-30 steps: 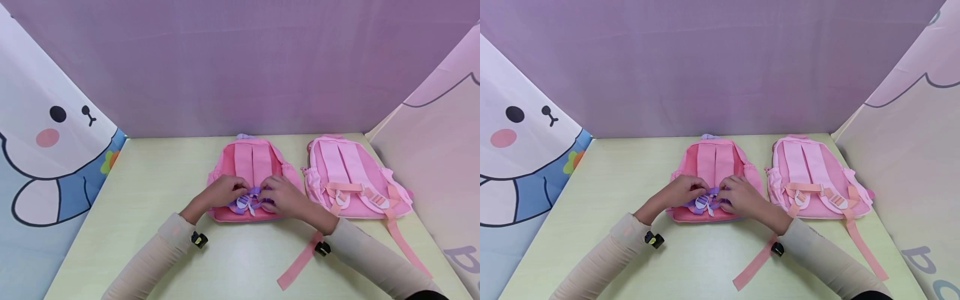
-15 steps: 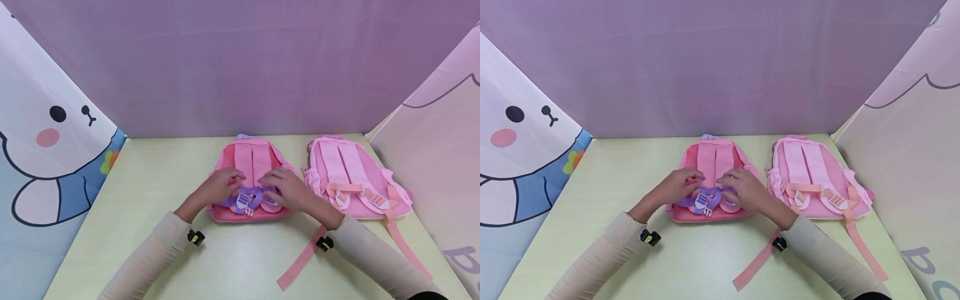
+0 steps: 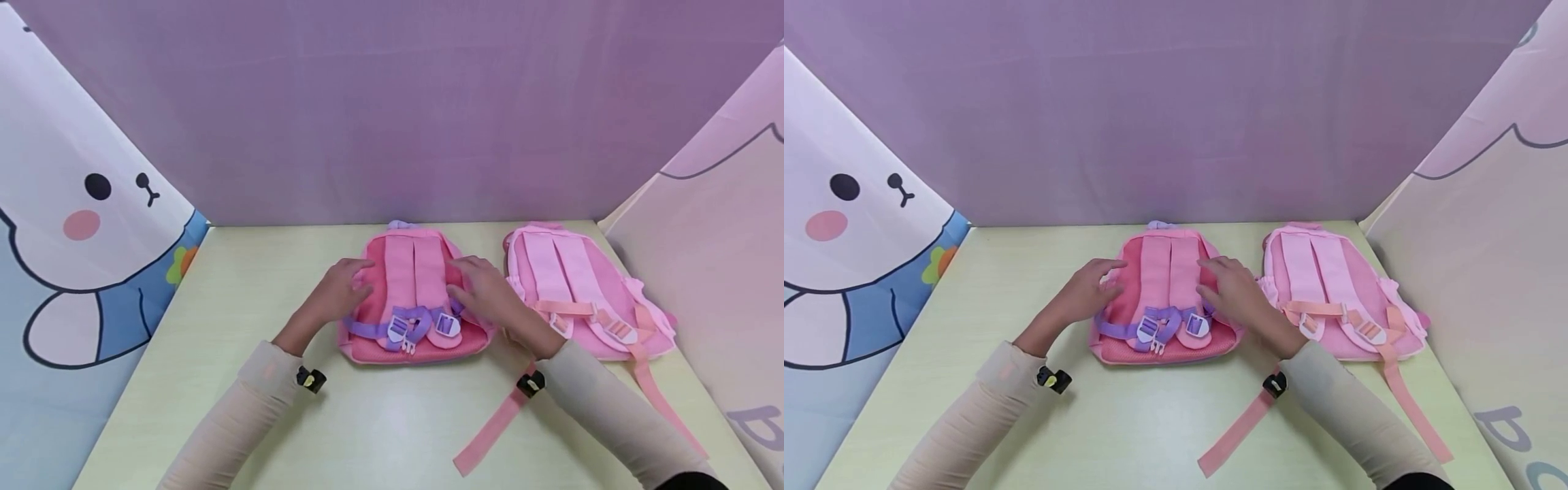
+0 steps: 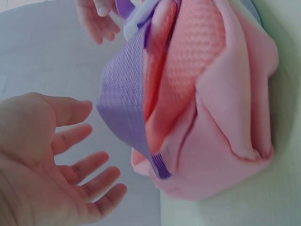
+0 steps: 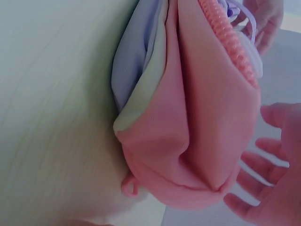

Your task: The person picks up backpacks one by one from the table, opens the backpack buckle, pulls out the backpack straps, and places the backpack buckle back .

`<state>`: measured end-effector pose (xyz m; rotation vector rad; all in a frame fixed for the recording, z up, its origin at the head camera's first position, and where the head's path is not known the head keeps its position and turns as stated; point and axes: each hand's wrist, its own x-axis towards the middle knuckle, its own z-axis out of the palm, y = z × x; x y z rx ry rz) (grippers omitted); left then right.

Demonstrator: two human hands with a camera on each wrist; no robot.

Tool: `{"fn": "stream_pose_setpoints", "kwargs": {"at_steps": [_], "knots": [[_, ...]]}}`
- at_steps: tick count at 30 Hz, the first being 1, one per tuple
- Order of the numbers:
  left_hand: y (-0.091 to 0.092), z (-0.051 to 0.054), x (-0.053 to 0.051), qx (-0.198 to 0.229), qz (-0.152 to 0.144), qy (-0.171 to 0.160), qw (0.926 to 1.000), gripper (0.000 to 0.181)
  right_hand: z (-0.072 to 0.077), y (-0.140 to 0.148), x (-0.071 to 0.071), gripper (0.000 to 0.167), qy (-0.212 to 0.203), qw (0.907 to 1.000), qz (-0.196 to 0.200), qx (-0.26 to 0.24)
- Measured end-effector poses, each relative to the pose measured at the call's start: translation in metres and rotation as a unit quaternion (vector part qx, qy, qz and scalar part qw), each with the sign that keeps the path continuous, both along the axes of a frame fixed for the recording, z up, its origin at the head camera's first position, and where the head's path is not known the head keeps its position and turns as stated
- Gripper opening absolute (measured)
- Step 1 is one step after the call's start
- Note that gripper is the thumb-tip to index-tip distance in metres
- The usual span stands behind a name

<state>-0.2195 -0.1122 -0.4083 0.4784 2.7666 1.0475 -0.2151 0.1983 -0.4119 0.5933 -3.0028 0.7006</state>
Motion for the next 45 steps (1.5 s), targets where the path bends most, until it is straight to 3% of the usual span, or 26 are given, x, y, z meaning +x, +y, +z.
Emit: {"fn": "stream_pose_setpoints", "kwargs": {"at_steps": [7,17,25,37,45], "knots": [[-0.009,-0.01,-0.004,-0.018,0.032,-0.044,0.9983,0.06,-0.007,0.009,-0.006,0.065,-0.017,0.999,-0.041,0.001],[-0.012,-0.025,-0.009,-0.023,0.042,-0.069,0.9965,0.065,-0.017,0.014,-0.009,0.066,-0.05,0.9957,-0.073,0.026],[-0.01,-0.031,-0.01,-0.044,0.033,-0.043,0.9976,0.065,-0.019,0.015,-0.009,0.065,-0.061,0.9941,-0.082,0.037],[-0.01,-0.032,-0.009,-0.047,0.042,-0.056,0.9964,0.062,-0.027,0.012,-0.012,0.062,-0.063,0.9942,-0.084,0.023],[-0.015,-0.032,-0.01,-0.057,0.036,-0.047,0.9966,0.061,-0.029,0.005,-0.012,0.06,-0.048,0.9961,-0.07,0.025]]}}
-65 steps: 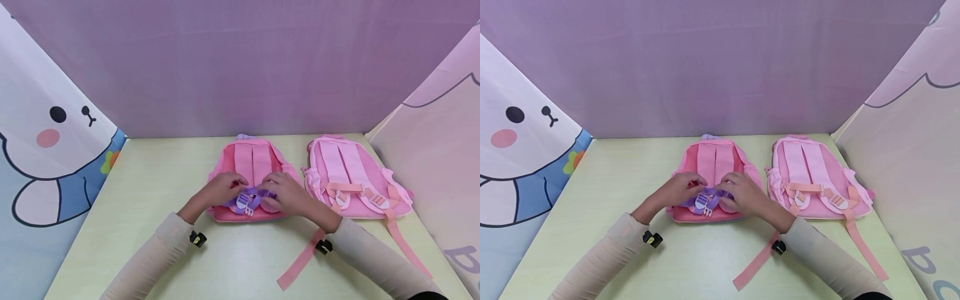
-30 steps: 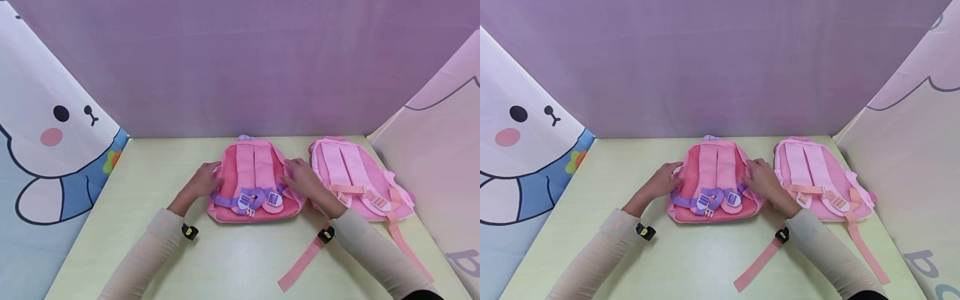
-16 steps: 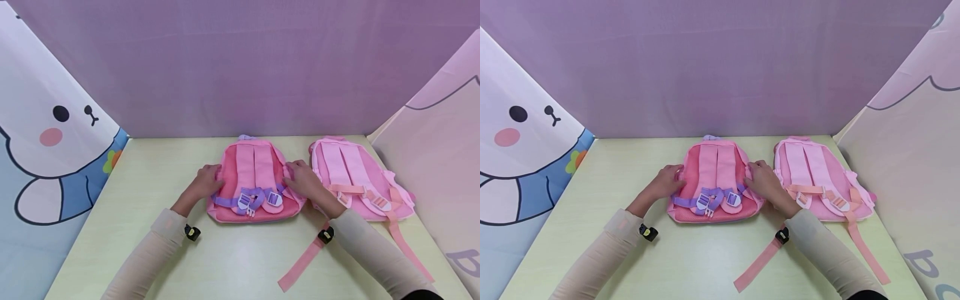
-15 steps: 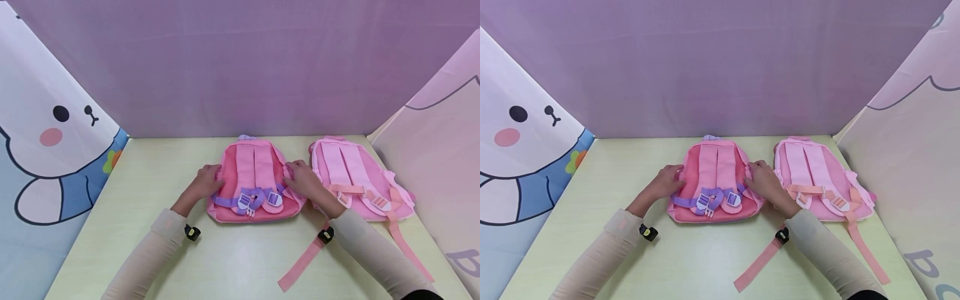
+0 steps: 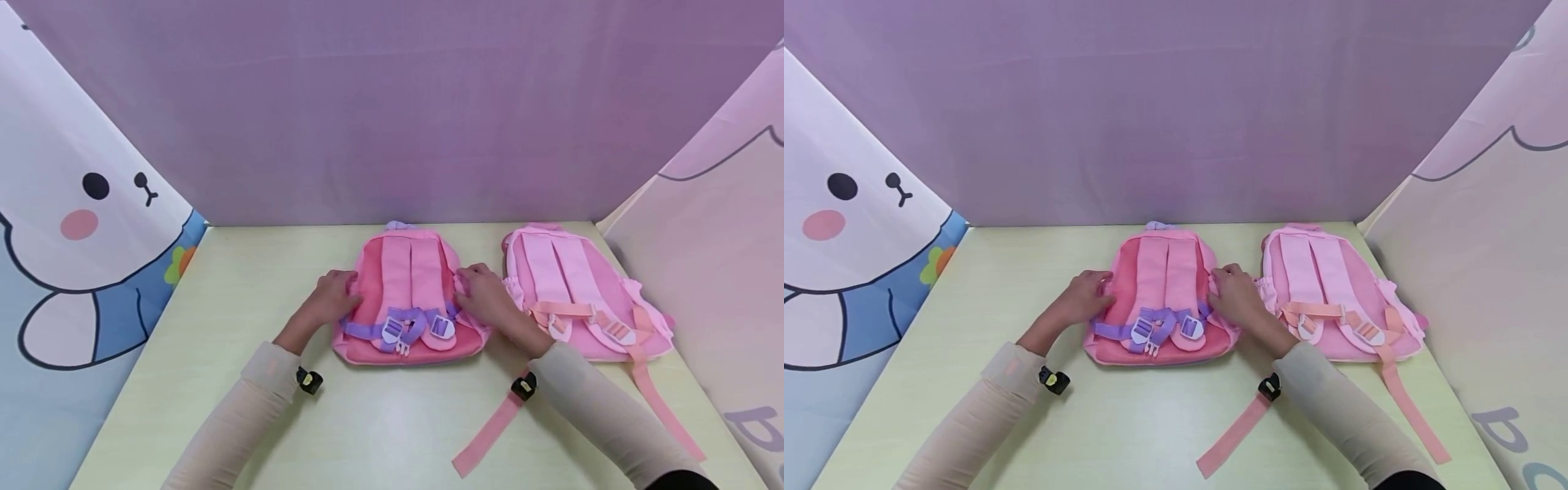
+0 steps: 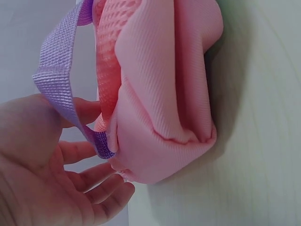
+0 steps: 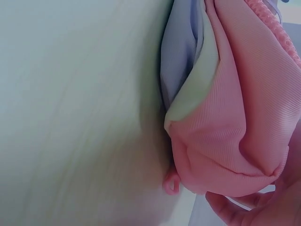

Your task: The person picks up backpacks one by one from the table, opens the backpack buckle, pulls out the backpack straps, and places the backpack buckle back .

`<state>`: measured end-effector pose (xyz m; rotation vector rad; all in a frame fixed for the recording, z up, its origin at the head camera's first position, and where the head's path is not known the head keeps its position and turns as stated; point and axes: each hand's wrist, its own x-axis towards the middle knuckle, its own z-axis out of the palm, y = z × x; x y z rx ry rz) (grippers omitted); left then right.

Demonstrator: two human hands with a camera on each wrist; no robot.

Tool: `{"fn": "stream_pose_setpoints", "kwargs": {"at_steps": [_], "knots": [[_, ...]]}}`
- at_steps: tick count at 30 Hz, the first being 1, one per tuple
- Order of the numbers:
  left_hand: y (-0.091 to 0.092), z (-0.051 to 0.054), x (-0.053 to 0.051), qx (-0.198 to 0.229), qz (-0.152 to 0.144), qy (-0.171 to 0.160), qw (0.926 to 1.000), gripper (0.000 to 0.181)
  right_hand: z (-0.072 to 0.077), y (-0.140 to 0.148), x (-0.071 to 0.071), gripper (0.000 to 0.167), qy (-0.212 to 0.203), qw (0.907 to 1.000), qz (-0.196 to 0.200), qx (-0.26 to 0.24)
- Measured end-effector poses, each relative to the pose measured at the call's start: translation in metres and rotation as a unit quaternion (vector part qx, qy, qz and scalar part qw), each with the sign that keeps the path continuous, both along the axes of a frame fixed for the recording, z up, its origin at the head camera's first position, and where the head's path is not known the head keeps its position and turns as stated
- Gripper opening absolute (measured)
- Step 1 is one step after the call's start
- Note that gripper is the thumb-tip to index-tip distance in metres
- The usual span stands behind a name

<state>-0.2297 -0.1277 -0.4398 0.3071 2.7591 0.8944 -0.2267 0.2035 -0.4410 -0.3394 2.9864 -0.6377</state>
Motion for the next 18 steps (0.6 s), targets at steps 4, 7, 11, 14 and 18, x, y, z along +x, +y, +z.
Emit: {"fn": "stream_pose_setpoints", "kwargs": {"at_steps": [4,7,11,14,18], "knots": [[-0.005,-0.001,-0.001,-0.008,0.001,-0.003,1.0,0.061,0.0,-0.004,-0.001,0.06,0.002,1.0,0.005,-0.002],[-0.009,0.0,-0.001,-0.011,0.003,-0.006,0.9999,0.061,0.001,-0.008,-0.001,0.059,0.009,0.9999,0.01,-0.002],[-0.016,0.003,0.0,-0.014,0.003,-0.009,0.9999,0.061,0.002,-0.015,0.0,0.058,0.017,0.9996,0.021,-0.009],[-0.024,0.002,-0.001,-0.018,0.0,-0.008,0.9998,0.061,0.003,-0.022,0.001,0.057,0.017,0.9993,0.029,-0.019],[-0.035,0.0,-0.002,-0.023,-0.001,-0.009,0.9997,0.061,0.003,-0.031,0.001,0.056,0.02,0.9986,0.043,-0.021]]}}
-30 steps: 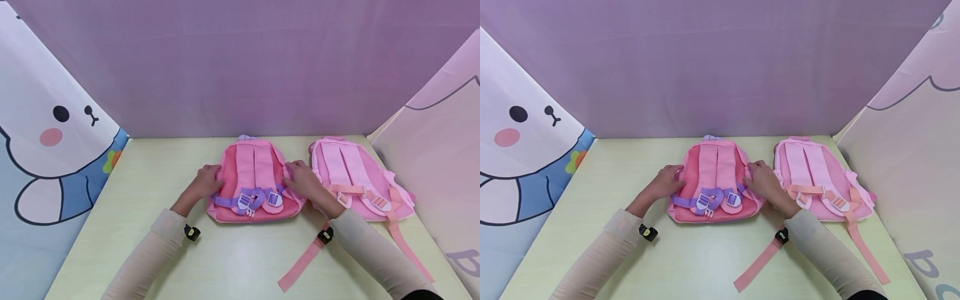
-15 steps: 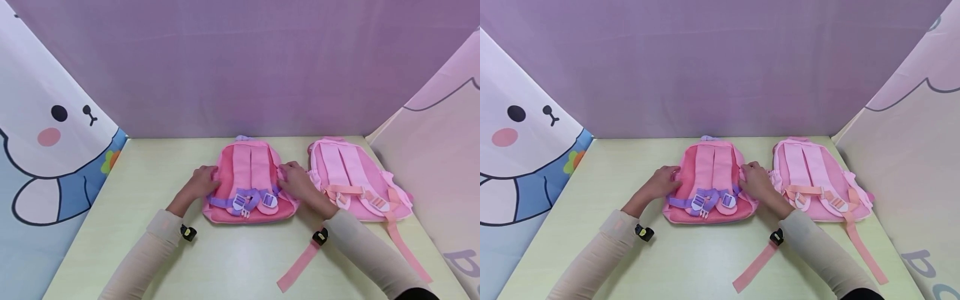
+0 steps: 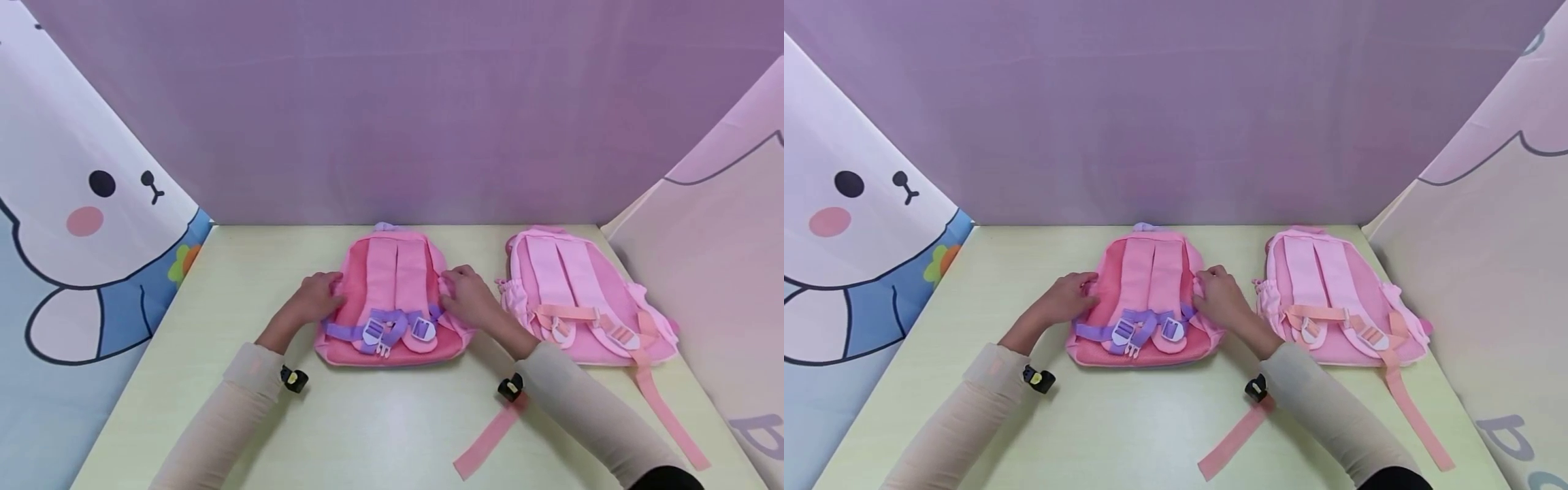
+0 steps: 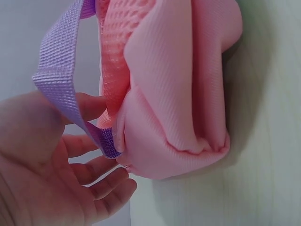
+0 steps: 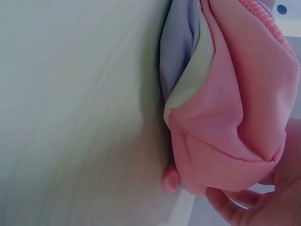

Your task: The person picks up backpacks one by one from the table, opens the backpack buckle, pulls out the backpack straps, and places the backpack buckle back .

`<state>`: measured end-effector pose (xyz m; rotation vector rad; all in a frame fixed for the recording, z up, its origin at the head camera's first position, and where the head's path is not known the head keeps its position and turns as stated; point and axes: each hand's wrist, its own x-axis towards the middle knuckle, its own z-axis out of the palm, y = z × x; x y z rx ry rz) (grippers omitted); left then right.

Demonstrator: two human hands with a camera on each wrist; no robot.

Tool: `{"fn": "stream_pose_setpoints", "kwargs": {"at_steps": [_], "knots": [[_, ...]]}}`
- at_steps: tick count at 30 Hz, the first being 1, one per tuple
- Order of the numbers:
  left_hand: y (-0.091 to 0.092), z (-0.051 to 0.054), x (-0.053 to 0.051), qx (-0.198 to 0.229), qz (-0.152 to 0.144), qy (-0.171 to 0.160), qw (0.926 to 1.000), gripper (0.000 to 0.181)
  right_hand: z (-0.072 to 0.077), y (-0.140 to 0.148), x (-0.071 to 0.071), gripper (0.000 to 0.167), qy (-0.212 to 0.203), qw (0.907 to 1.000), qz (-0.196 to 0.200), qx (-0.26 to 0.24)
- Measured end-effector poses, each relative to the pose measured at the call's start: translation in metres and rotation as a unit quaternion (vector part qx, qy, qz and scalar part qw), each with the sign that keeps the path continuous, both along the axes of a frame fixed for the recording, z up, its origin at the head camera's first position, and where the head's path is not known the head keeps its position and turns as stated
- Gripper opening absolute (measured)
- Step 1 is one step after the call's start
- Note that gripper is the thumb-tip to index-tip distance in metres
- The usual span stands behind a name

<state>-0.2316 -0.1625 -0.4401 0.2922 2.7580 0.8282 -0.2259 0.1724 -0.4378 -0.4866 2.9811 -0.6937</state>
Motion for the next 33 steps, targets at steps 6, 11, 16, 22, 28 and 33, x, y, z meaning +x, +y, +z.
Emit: {"fn": "stream_pose_setpoints", "kwargs": {"at_steps": [6,11,16,22,28,33], "knots": [[-0.016,0.001,0.0,-0.002,-0.005,0.009,0.9999,0.06,0.0,-0.015,0.0,0.056,-0.01,0.9999,0.002,-0.014],[-0.032,0.004,0.0,-0.012,-0.004,0.007,0.9999,0.059,-0.001,-0.029,-0.001,0.056,-0.01,0.9997,0.013,-0.02],[-0.048,0.007,-0.001,-0.019,0.003,-0.015,0.9997,0.059,-0.003,-0.042,0.0,0.055,-0.021,0.9991,0.016,-0.032],[-0.063,0.01,-0.003,-0.033,0.021,-0.049,0.9981,0.061,-0.005,-0.059,0.0,0.054,-0.03,0.9982,0.021,-0.047],[-0.081,0.014,-0.003,-0.049,0.034,-0.066,0.996,0.061,-0.005,-0.077,0.0,0.052,-0.022,0.9965,0.04,-0.07],[-0.098,0.019,-0.002,-0.06,0.043,-0.076,0.9944,0.061,-0.006,-0.094,0.0,0.051,-0.02,0.9944,0.061,-0.085]]}}
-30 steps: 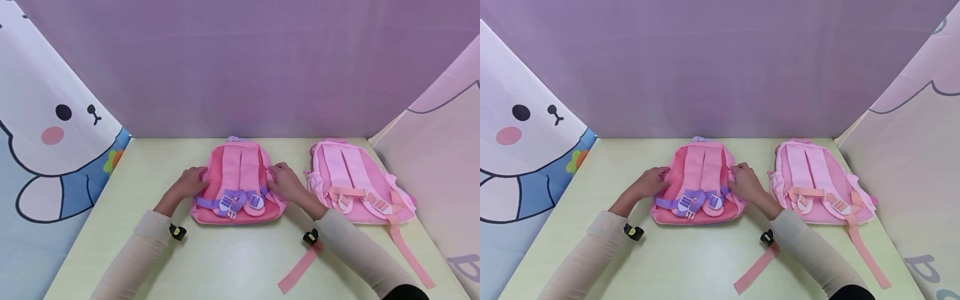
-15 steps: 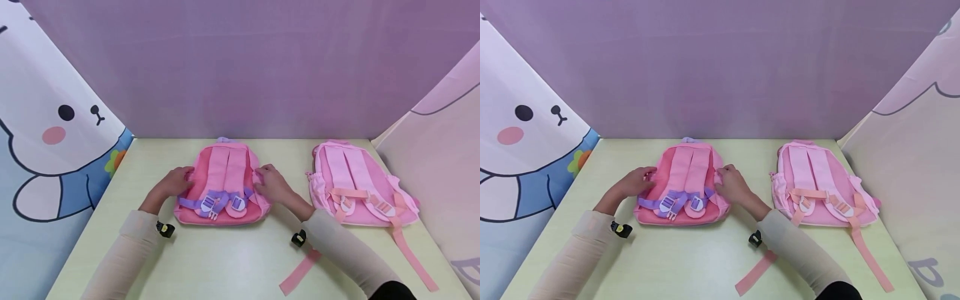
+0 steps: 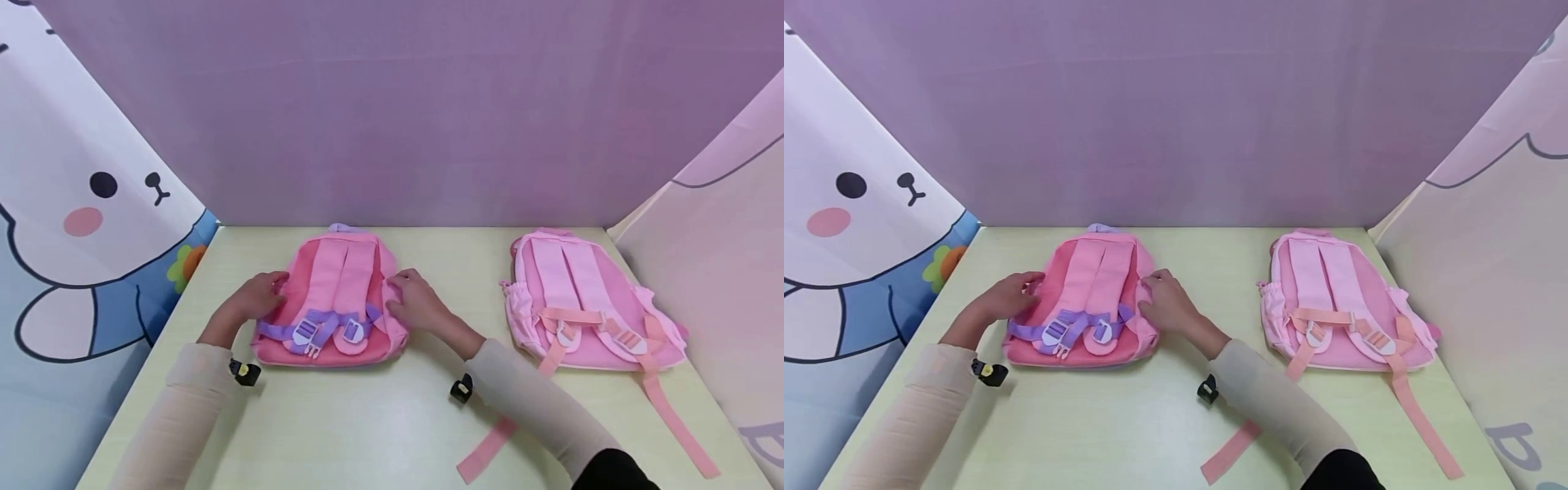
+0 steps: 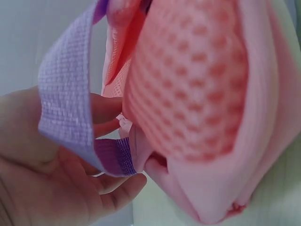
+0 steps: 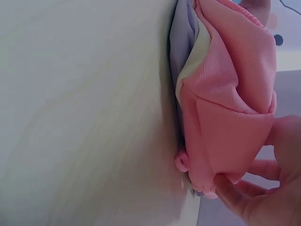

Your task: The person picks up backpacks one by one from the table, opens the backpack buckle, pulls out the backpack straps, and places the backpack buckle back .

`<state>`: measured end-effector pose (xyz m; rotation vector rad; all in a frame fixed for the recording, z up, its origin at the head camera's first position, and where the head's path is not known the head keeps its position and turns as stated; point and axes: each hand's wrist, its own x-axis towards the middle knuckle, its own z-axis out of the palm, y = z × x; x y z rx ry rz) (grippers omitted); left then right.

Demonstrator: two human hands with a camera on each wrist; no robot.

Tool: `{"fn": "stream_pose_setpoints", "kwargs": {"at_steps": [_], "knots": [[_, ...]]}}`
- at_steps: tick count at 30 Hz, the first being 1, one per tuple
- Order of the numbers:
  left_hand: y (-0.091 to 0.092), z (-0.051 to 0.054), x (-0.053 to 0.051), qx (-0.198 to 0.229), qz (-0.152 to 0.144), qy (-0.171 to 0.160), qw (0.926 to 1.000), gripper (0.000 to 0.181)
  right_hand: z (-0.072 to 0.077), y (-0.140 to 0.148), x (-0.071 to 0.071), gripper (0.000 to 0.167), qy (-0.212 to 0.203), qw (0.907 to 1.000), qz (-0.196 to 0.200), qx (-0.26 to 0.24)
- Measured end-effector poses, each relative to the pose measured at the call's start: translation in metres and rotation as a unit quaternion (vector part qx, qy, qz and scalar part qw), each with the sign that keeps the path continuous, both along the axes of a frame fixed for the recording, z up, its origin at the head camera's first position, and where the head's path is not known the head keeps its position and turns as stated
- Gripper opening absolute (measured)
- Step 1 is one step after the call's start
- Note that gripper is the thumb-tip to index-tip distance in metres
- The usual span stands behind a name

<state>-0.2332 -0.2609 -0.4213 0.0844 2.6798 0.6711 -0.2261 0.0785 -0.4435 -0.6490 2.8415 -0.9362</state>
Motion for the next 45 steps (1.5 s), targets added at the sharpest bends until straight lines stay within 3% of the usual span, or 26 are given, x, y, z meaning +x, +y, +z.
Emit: {"fn": "stream_pose_setpoints", "kwargs": {"at_steps": [8,18,27,35,45], "knots": [[-0.029,0.003,0.003,-0.014,0.017,-0.027,0.9994,0.062,-0.005,-0.029,-0.001,0.052,-0.005,0.9996,0.026,-0.004],[-0.067,0.004,0.006,-0.037,0.018,-0.022,0.9989,0.059,-0.008,-0.063,0.0,0.051,-0.008,0.9982,0.057,-0.014],[-0.088,0.009,0.01,-0.039,0.061,-0.044,0.9964,0.061,-0.009,-0.091,0.003,0.052,-0.011,0.9971,0.074,-0.013],[-0.102,0.016,0.019,0.001,0.119,-0.09,0.9888,0.06,-0.011,-0.11,0.004,0.051,-0.011,0.996,0.084,-0.028],[-0.119,0.013,0.017,-0.009,0.127,-0.086,0.9881,0.057,-0.009,-0.123,0.005,0.051,-0.008,0.9946,0.099,-0.031]]}}
